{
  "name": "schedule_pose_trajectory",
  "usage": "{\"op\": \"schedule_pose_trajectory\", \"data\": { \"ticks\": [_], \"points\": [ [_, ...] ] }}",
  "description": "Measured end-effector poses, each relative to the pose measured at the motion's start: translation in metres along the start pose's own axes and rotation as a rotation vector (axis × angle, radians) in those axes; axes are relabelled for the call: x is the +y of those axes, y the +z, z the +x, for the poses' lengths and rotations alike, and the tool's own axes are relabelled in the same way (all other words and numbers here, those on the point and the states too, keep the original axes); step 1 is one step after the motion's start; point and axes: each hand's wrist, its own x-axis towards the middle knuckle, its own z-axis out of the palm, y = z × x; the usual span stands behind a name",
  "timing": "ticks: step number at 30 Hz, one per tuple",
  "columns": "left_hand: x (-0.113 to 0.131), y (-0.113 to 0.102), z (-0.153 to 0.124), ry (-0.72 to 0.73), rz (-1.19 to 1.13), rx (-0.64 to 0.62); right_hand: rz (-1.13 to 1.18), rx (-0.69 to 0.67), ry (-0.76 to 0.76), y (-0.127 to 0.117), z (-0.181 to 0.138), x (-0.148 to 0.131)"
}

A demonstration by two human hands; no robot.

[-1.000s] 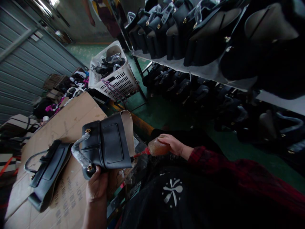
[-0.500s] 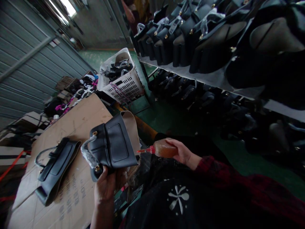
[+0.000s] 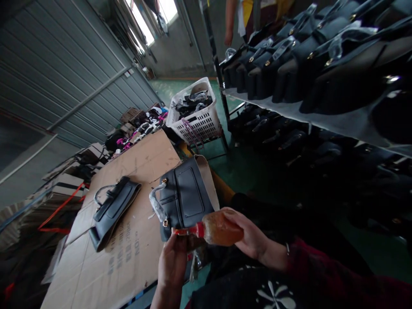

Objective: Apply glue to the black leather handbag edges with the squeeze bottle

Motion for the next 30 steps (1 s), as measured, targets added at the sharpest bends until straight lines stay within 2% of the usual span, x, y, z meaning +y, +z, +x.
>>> {"op": "schedule_pose_trajectory", "data": {
  "ticks": [2,4,5,6,8,10,12,13,14,15,16,18,20,23,27,30],
  "points": [
    [0.006,-0.008,-0.01,-0.032,-0.012,-0.038,0.008,-0.005,-0.001,-0.001,0.003,-0.001],
    [0.02,-0.024,-0.018,-0.106,0.174,-0.085,0.0,-0.009,-0.002,-0.002,0.003,-0.003],
    [0.031,-0.033,-0.02,-0.095,0.318,-0.077,-0.004,-0.013,0.002,-0.002,0.002,-0.005],
    [0.046,-0.042,-0.02,-0.001,0.455,-0.028,-0.006,-0.017,0.005,-0.002,0.002,-0.006],
    [0.082,-0.054,-0.014,0.308,0.733,0.12,-0.008,-0.02,0.004,0.0,0.001,-0.008],
    [0.119,-0.05,0.003,0.532,0.933,0.233,-0.009,-0.017,-0.006,0.002,0.003,-0.009],
    [0.145,-0.026,0.03,0.714,0.986,0.324,-0.006,-0.026,-0.005,0.004,0.007,-0.008],
    [0.151,-0.007,0.047,0.793,1.006,0.33,-0.007,-0.034,0.001,0.006,0.011,-0.007],
    [0.152,0.014,0.065,0.859,1.058,0.272,-0.008,-0.043,0.009,0.007,0.015,-0.006],
    [0.15,0.037,0.085,0.862,1.287,0.154,-0.009,-0.05,0.016,0.008,0.019,-0.005],
    [0.144,0.06,0.104,0.832,1.629,-0.019,-0.009,-0.054,0.016,0.009,0.023,-0.004],
    [0.132,0.099,0.135,0.762,1.818,-0.238,0.001,-0.062,-0.01,0.011,0.028,-0.003],
    [0.122,0.126,0.154,0.725,1.954,-0.344,0.01,-0.084,-0.043,0.01,0.03,-0.006],
    [0.118,0.143,0.159,0.73,2.137,-0.363,0.011,-0.077,-0.087,0.003,0.025,-0.015],
    [0.111,0.152,0.155,0.766,2.331,-0.373,0.036,-0.017,-0.152,-0.014,0.013,-0.027],
    [0.104,0.159,0.159,0.738,2.39,-0.416,-0.011,0.005,-0.169,-0.025,0.004,-0.033]
  ]
}}
